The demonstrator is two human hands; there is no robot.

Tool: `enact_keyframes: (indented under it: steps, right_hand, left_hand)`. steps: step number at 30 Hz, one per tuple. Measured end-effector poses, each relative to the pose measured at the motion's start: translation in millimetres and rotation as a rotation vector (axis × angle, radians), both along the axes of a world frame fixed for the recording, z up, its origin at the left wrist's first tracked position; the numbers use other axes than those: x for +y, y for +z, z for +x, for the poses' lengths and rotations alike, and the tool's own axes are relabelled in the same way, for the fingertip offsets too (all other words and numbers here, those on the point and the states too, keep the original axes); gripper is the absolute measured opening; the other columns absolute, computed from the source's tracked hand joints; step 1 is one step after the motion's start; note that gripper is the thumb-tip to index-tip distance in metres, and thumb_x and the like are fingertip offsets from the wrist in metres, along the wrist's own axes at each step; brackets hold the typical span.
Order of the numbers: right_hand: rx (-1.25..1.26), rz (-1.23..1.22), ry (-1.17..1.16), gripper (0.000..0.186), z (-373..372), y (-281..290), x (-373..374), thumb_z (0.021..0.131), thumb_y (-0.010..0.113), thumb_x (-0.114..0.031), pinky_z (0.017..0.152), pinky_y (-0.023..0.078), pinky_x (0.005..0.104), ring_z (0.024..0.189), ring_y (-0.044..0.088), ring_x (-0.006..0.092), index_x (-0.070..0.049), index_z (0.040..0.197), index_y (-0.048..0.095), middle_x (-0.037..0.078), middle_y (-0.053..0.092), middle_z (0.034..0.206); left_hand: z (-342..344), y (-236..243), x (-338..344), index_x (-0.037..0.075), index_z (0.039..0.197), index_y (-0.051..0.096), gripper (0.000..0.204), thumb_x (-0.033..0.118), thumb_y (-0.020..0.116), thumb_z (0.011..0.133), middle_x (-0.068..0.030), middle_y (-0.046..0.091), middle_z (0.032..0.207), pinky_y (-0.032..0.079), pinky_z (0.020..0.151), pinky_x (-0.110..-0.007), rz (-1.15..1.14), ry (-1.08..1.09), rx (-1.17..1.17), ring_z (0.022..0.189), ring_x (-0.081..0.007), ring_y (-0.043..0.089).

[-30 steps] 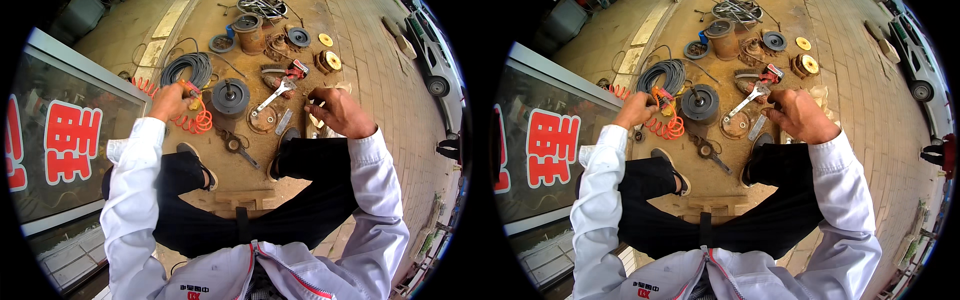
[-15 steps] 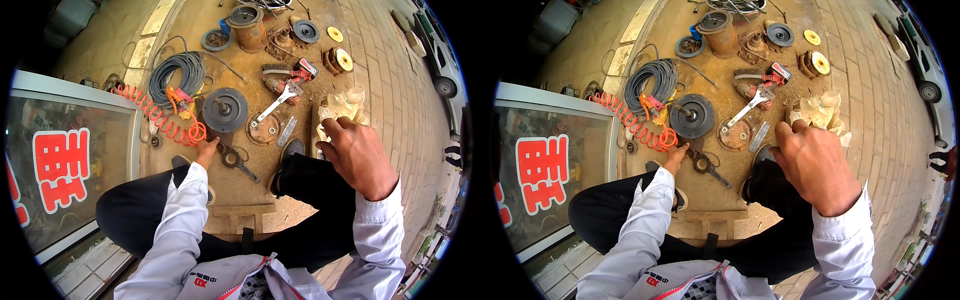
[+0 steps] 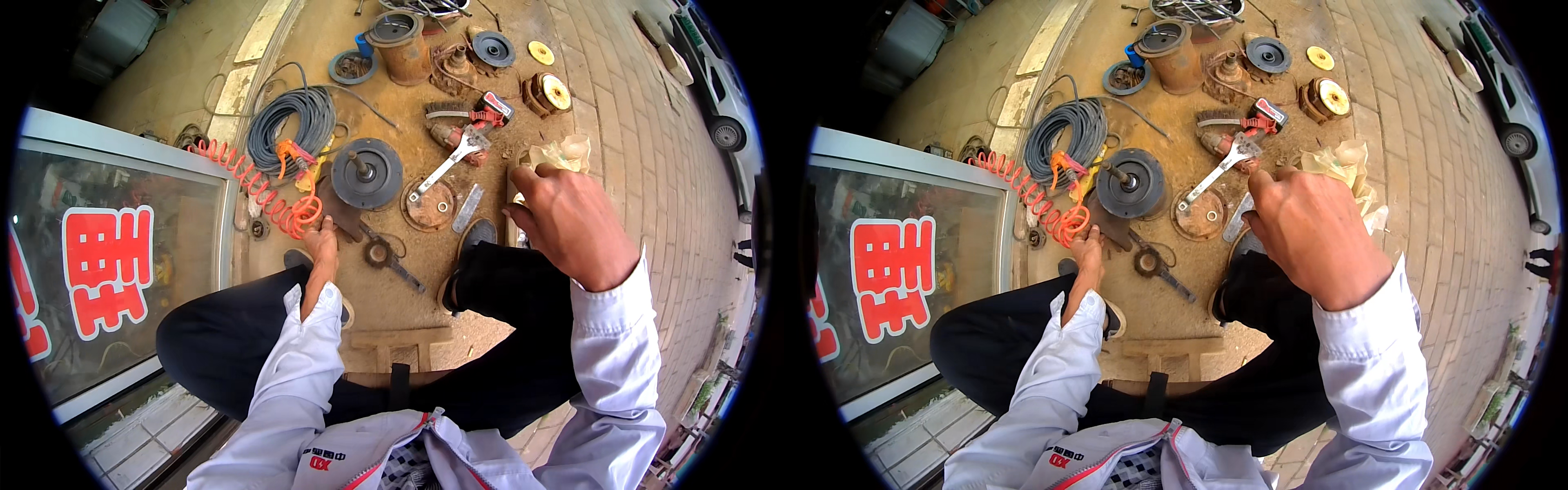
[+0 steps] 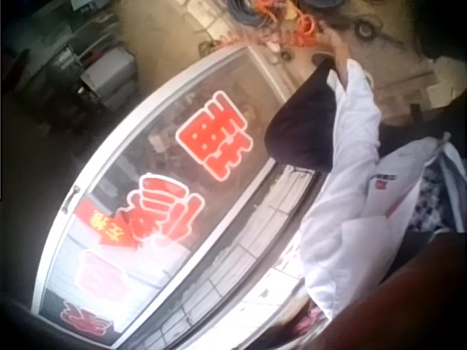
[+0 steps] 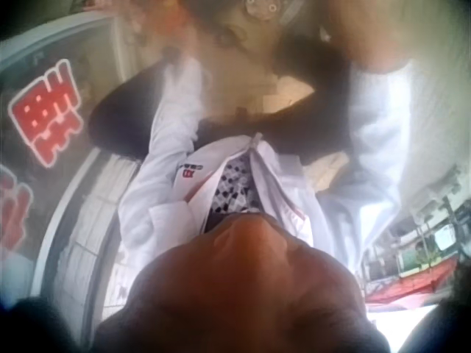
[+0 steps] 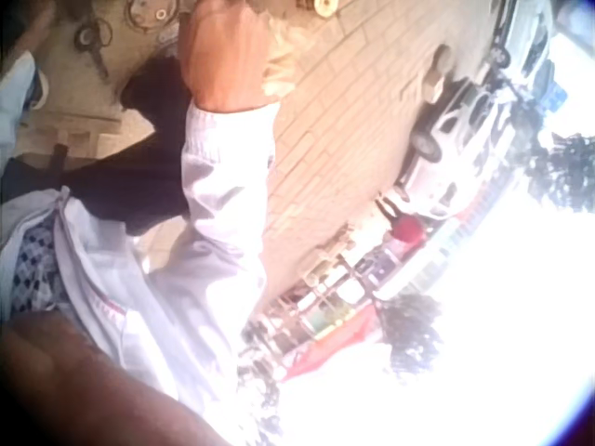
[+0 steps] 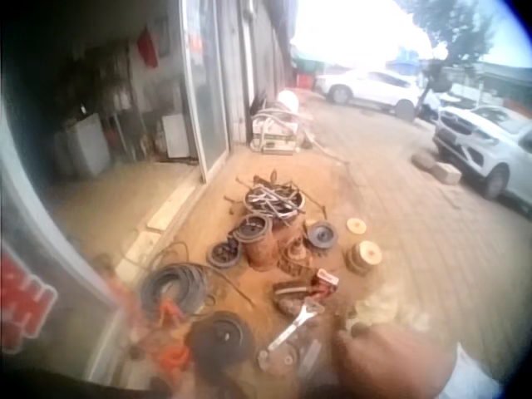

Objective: The person sits on the ground and uses a pneumatic air gun to clean a cylindrical mechanical part. They then use a hammer to tap a metal rod into the part and adjust components by hand.

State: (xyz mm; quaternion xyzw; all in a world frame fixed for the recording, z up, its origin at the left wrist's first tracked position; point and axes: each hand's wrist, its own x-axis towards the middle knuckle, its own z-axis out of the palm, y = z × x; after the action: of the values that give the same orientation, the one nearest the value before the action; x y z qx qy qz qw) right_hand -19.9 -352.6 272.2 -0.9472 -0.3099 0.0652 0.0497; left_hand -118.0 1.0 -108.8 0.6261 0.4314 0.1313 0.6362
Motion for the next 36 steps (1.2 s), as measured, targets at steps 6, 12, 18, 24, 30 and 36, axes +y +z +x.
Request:
enact_keyframes:
  steps: [6,12,18,24,30,36]
  right_hand:
    - [-0.043,0.026,0.013,0.025,-1,-5,-2,0.087,0.075,-0.022,0.067,0.056,0.0503,0.076,0.070,0.0417,0.000,0.094,0.065,0.021,0.068,0.073]
    - [-0.069,0.152,0.057,0.034,-3,-17,12,0.092,0.072,-0.031,0.071,0.057,0.0499,0.081,0.070,0.0432,0.002,0.096,0.065,0.024,0.069,0.079]
    - [0.330,0.743,0.027,0.061,-35,-13,55,0.098,0.071,-0.038,0.089,0.055,0.0460,0.110,0.068,0.0375,0.003,0.139,0.054,0.025,0.068,0.121]
    - [0.770,1.244,-0.042,0.046,-53,-37,78,0.096,0.073,-0.031,0.079,0.053,0.0359,0.083,0.064,0.0204,0.004,0.124,0.064,0.013,0.072,0.098]
    - [0.398,0.980,-0.447,0.034,-10,-70,56,0.081,0.072,-0.025,0.071,0.052,0.0358,0.073,0.063,0.0182,0.005,0.095,0.068,0.013,0.069,0.077]
    - [0.346,0.831,-0.474,0.041,79,-136,51,0.076,0.071,-0.013,0.080,0.054,0.0358,0.085,0.069,0.0232,0.006,0.113,0.066,0.018,0.073,0.092]
  left_hand:
    - [-3,95,21,-0.004,0.107,0.069,0.022,0.013,0.060,0.095,-0.0074,0.069,0.100,0.051,0.078,-0.031,0.169,-0.020,-0.182,0.084,-0.0159,0.064]
    - [-4,253,9,0.003,0.093,0.067,0.017,0.015,0.056,0.096,0.0001,0.064,0.088,0.048,0.073,-0.027,-0.125,-0.241,-0.419,0.082,-0.0095,0.058]
    - [5,370,-24,0.002,0.098,0.067,0.021,0.022,0.060,0.100,0.0060,0.059,0.087,0.043,0.071,-0.023,0.034,-0.972,-0.277,0.081,-0.0043,0.051]
    - [34,402,-44,-0.004,0.129,0.062,0.043,0.030,0.064,0.104,-0.0119,0.070,0.116,0.053,0.093,-0.030,0.310,-1.350,-0.249,0.106,-0.0162,0.066]
    - [46,446,4,-0.004,0.140,0.059,0.054,0.031,0.067,0.100,-0.0196,0.066,0.130,0.050,0.102,-0.037,0.679,-1.143,-0.275,0.118,-0.0261,0.064]
    - [34,430,16,0.000,0.121,0.069,0.039,0.018,0.073,0.087,-0.0194,0.067,0.126,0.048,0.102,-0.044,1.199,-0.859,-0.064,0.119,-0.0392,0.061]
